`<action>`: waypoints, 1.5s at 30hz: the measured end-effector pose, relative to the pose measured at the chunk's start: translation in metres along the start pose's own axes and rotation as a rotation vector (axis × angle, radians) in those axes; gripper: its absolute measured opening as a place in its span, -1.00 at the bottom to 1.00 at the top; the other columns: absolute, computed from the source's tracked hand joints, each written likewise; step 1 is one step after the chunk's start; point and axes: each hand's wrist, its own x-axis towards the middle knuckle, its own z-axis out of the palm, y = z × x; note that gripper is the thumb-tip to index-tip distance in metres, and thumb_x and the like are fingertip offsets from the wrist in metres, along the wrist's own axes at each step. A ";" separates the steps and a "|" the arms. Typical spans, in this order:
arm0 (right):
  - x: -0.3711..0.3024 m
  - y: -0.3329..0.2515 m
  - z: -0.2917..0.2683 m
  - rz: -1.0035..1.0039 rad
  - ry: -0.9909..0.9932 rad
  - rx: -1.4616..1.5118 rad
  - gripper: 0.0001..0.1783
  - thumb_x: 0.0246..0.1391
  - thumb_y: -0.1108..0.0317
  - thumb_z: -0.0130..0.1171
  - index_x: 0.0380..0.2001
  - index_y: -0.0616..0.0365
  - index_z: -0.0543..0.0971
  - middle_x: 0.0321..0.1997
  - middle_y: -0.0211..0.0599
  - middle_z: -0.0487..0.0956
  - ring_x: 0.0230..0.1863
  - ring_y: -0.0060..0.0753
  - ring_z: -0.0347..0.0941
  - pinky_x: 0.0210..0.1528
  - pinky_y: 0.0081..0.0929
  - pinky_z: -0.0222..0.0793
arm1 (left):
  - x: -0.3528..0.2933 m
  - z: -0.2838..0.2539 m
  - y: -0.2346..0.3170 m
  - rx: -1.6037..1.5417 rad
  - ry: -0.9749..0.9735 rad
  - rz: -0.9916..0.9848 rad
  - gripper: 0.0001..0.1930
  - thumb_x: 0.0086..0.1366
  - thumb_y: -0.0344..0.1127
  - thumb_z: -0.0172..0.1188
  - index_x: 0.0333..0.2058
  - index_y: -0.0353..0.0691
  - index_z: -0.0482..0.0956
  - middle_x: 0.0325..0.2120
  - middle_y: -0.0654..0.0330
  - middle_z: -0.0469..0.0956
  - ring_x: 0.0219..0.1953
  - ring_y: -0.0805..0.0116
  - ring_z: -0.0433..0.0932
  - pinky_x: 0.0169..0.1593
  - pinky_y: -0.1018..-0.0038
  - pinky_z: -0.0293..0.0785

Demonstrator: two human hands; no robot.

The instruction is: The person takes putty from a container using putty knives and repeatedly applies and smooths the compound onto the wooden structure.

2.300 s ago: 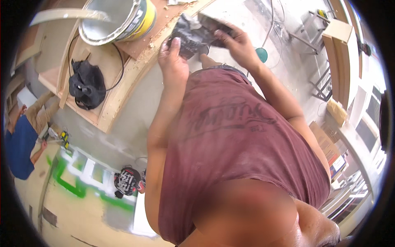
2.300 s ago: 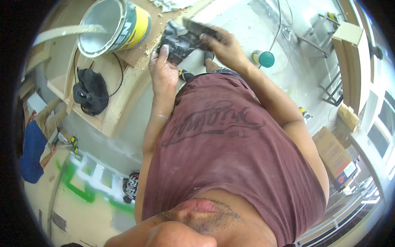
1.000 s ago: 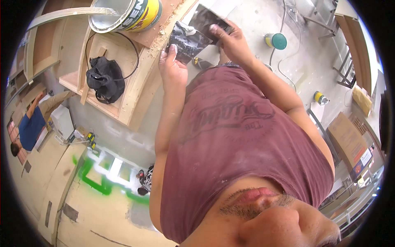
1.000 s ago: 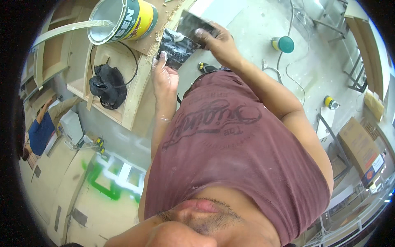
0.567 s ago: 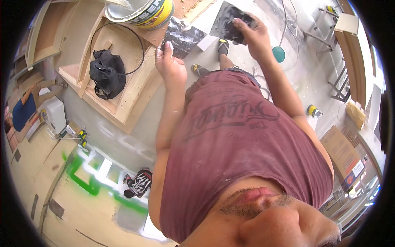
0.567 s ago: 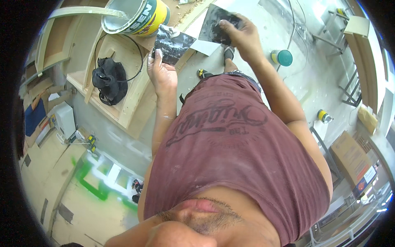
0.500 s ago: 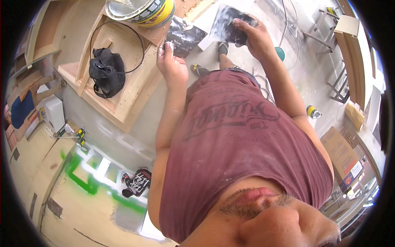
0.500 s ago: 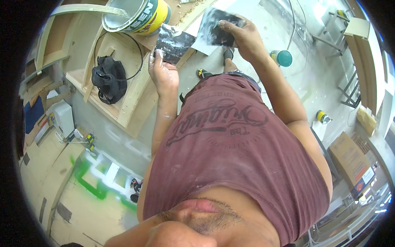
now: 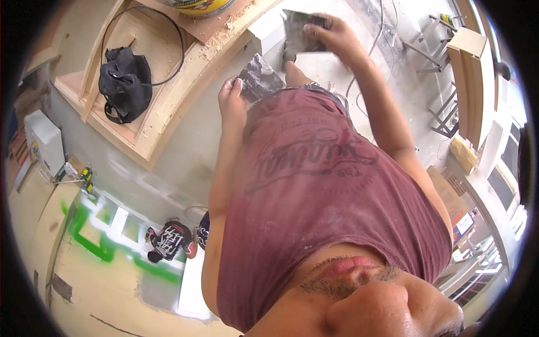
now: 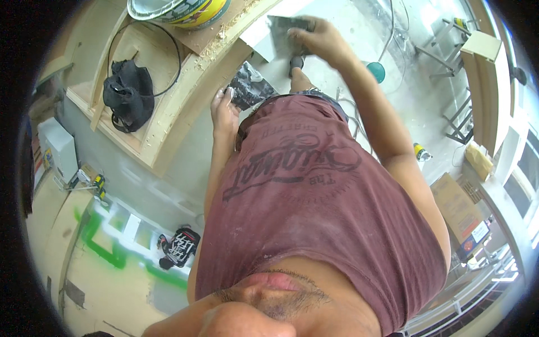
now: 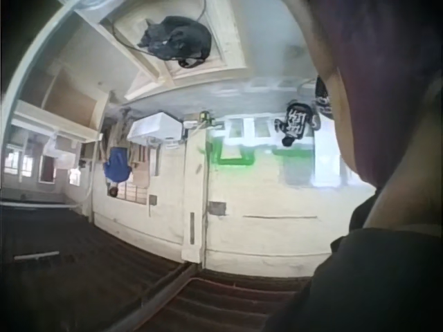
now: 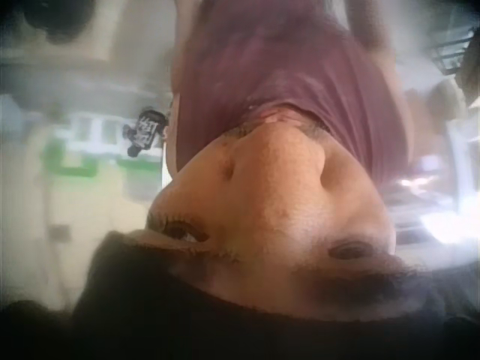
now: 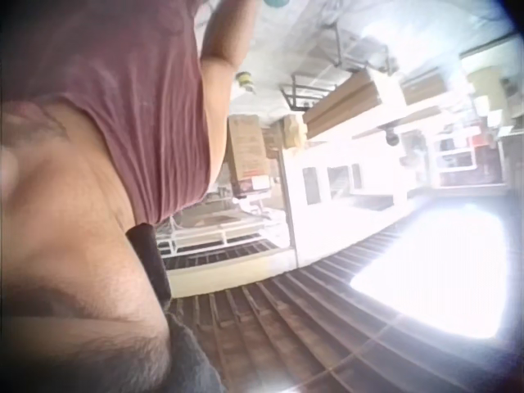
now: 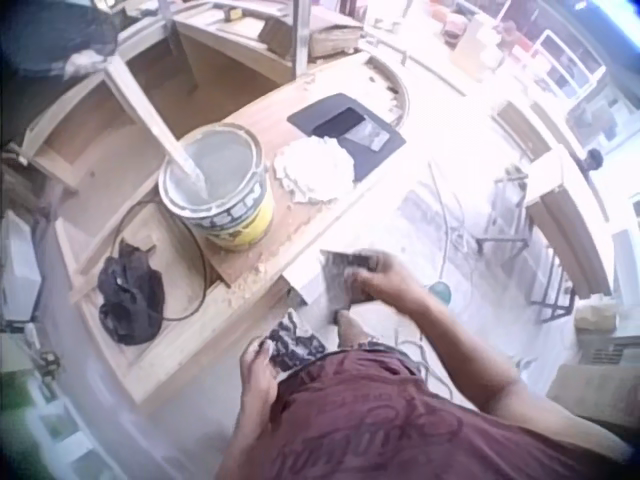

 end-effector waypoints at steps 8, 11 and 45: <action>0.089 -0.031 0.035 -0.029 0.047 -0.850 -0.71 0.06 0.27 0.07 -0.38 0.32 0.62 -0.36 0.13 0.63 -0.33 0.06 0.59 -0.27 -0.07 0.43 | 0.081 -0.053 -0.078 -0.618 -0.247 -0.213 -0.72 0.31 -0.35 0.05 -0.02 -0.19 0.49 -0.05 0.24 0.55 0.05 0.29 0.48 0.18 0.24 0.34; 0.083 -0.018 -0.016 -0.072 0.125 -1.152 -0.74 0.01 0.35 0.05 -0.36 0.30 0.64 -0.27 0.17 0.62 -0.23 0.12 0.59 -0.17 -0.04 0.46 | 0.106 -0.010 -0.077 -0.534 -0.320 -0.266 -0.63 0.33 -0.28 0.03 0.06 -0.29 0.43 -0.01 0.07 0.53 0.08 0.08 0.48 0.15 0.18 0.40; 0.050 -0.020 0.050 -0.319 0.296 -1.298 -0.77 0.01 0.34 0.01 -0.39 0.24 0.59 -0.37 0.00 0.65 -0.44 -0.02 0.64 -0.45 -0.15 0.54 | 0.090 0.019 -0.046 -0.637 -0.397 -0.147 -0.50 0.31 -0.24 0.03 0.18 -0.34 0.34 0.12 0.04 0.43 0.21 -0.13 0.34 0.21 0.08 0.37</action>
